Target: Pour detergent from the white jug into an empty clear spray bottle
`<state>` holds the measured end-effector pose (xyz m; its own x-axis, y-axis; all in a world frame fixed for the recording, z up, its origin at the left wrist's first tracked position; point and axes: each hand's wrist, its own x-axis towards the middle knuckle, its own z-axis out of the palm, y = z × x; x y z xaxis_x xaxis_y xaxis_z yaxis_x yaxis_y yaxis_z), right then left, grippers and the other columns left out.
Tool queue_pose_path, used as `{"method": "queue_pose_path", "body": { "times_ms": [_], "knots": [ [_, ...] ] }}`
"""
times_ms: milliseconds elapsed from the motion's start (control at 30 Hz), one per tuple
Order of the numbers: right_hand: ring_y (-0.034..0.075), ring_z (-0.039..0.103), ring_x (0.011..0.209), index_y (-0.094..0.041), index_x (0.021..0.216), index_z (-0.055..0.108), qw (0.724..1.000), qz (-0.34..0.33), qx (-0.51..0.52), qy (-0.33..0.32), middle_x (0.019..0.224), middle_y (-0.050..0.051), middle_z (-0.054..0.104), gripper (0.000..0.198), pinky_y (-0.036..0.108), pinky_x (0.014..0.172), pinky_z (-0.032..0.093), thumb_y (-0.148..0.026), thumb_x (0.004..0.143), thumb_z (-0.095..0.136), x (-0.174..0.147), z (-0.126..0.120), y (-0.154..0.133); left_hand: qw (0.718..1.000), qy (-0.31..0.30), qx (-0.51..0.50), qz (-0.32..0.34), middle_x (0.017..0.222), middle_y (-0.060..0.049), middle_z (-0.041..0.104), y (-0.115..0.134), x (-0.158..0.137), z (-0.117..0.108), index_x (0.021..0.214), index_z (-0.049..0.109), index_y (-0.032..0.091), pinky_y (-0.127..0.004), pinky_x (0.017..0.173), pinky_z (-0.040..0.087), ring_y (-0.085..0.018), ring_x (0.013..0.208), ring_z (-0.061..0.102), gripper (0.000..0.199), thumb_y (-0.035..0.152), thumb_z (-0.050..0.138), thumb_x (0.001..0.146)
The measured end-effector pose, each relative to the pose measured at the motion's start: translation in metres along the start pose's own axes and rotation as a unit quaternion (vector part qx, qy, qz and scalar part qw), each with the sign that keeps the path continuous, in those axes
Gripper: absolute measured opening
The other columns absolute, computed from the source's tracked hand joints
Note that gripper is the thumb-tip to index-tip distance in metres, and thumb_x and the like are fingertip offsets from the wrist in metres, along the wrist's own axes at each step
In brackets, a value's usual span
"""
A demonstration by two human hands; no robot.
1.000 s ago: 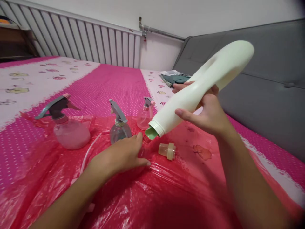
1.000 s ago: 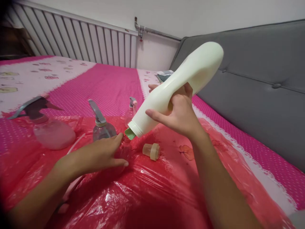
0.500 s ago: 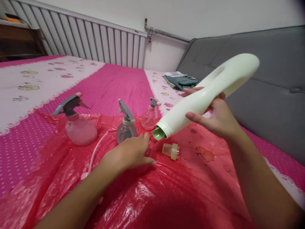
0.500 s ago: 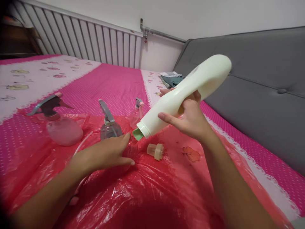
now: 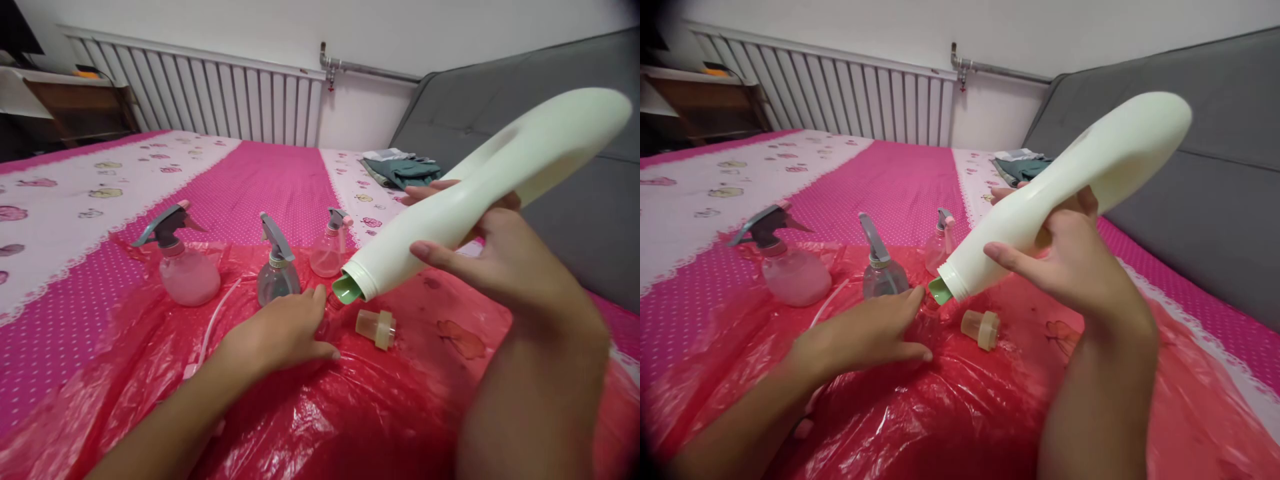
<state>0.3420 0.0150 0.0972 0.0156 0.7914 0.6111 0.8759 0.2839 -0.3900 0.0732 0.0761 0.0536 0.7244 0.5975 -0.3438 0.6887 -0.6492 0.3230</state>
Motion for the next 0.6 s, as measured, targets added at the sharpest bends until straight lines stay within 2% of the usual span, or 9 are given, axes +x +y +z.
{"method": "queue_pose_path", "body": {
  "times_ms": [200, 300, 367, 433, 500, 533, 600],
  "knots": [
    [0.039, 0.056, 0.131, -0.045, 0.137, 0.069, 1.000, 0.014, 0.019, 0.016, 0.133, -0.004, 0.063, 0.060, 0.070, 0.103, 0.050, -0.073, 0.084, 0.073, -0.010, 0.008, 0.013, 1.000, 0.000, -0.004, -0.021, 0.128, -0.017, 0.075, 0.003, -0.001, 0.000, 0.133, 0.056, 0.013, -0.040, 0.087, 0.054, -0.037, 0.112, 0.074, 0.061, 0.047, 0.083, 0.090],
    [0.038, 0.063, 0.121, -0.039, 0.135, 0.072, 0.999, 0.021, 0.014, 0.033, 0.128, -0.001, 0.066, 0.061, 0.063, 0.093, 0.054, -0.074, 0.085, 0.072, -0.014, 0.011, 0.015, 1.000, -0.003, 0.001, -0.026, 0.127, -0.016, 0.075, 0.004, 0.000, 0.001, 0.131, 0.057, 0.014, -0.040, 0.087, 0.054, -0.037, 0.111, 0.074, 0.060, 0.050, 0.083, 0.091],
    [0.036, 0.062, 0.124, -0.038, 0.134, 0.072, 0.999, 0.017, 0.015, 0.044, 0.130, -0.001, 0.065, 0.061, 0.059, 0.092, 0.055, -0.075, 0.085, 0.071, -0.015, 0.013, 0.013, 1.000, -0.001, 0.000, -0.029, 0.127, -0.016, 0.075, 0.003, 0.001, 0.002, 0.130, 0.057, 0.013, -0.040, 0.087, 0.054, -0.037, 0.111, 0.073, 0.059, 0.049, 0.083, 0.090],
    [0.036, 0.058, 0.131, -0.039, 0.135, 0.071, 0.999, 0.010, 0.014, 0.050, 0.132, -0.003, 0.064, 0.061, 0.064, 0.103, 0.052, -0.076, 0.087, 0.069, -0.016, 0.014, 0.010, 1.000, 0.003, -0.004, -0.026, 0.128, -0.016, 0.075, 0.002, 0.001, 0.002, 0.131, 0.057, 0.013, -0.041, 0.088, 0.054, -0.038, 0.113, 0.073, 0.061, 0.049, 0.084, 0.089],
    [0.037, 0.053, 0.138, -0.042, 0.134, 0.070, 0.998, 0.001, 0.001, 0.057, 0.132, -0.005, 0.064, 0.060, 0.073, 0.117, 0.039, -0.079, 0.088, 0.067, -0.017, 0.015, 0.007, 1.000, 0.006, -0.007, -0.020, 0.129, -0.017, 0.075, 0.000, 0.000, 0.003, 0.132, 0.058, 0.013, -0.043, 0.090, 0.054, -0.039, 0.115, 0.073, 0.063, 0.050, 0.085, 0.089],
    [0.038, 0.051, 0.140, -0.044, 0.135, 0.069, 0.998, -0.005, -0.011, 0.065, 0.134, -0.006, 0.063, 0.060, 0.075, 0.120, 0.034, -0.080, 0.088, 0.066, -0.017, 0.016, 0.006, 1.000, 0.006, -0.008, -0.019, 0.130, -0.017, 0.074, 0.000, 0.000, 0.003, 0.133, 0.057, 0.013, -0.043, 0.091, 0.054, -0.039, 0.117, 0.072, 0.064, 0.050, 0.085, 0.089],
    [0.038, 0.052, 0.137, -0.047, 0.137, 0.068, 0.996, -0.016, -0.032, 0.080, 0.136, -0.007, 0.062, 0.060, 0.075, 0.119, 0.035, -0.083, 0.089, 0.064, -0.020, 0.017, 0.006, 1.000, 0.006, -0.008, -0.020, 0.131, -0.017, 0.074, -0.001, -0.001, 0.004, 0.134, 0.057, 0.013, -0.043, 0.093, 0.055, -0.040, 0.119, 0.072, 0.065, 0.052, 0.085, 0.089]
  ]
}}
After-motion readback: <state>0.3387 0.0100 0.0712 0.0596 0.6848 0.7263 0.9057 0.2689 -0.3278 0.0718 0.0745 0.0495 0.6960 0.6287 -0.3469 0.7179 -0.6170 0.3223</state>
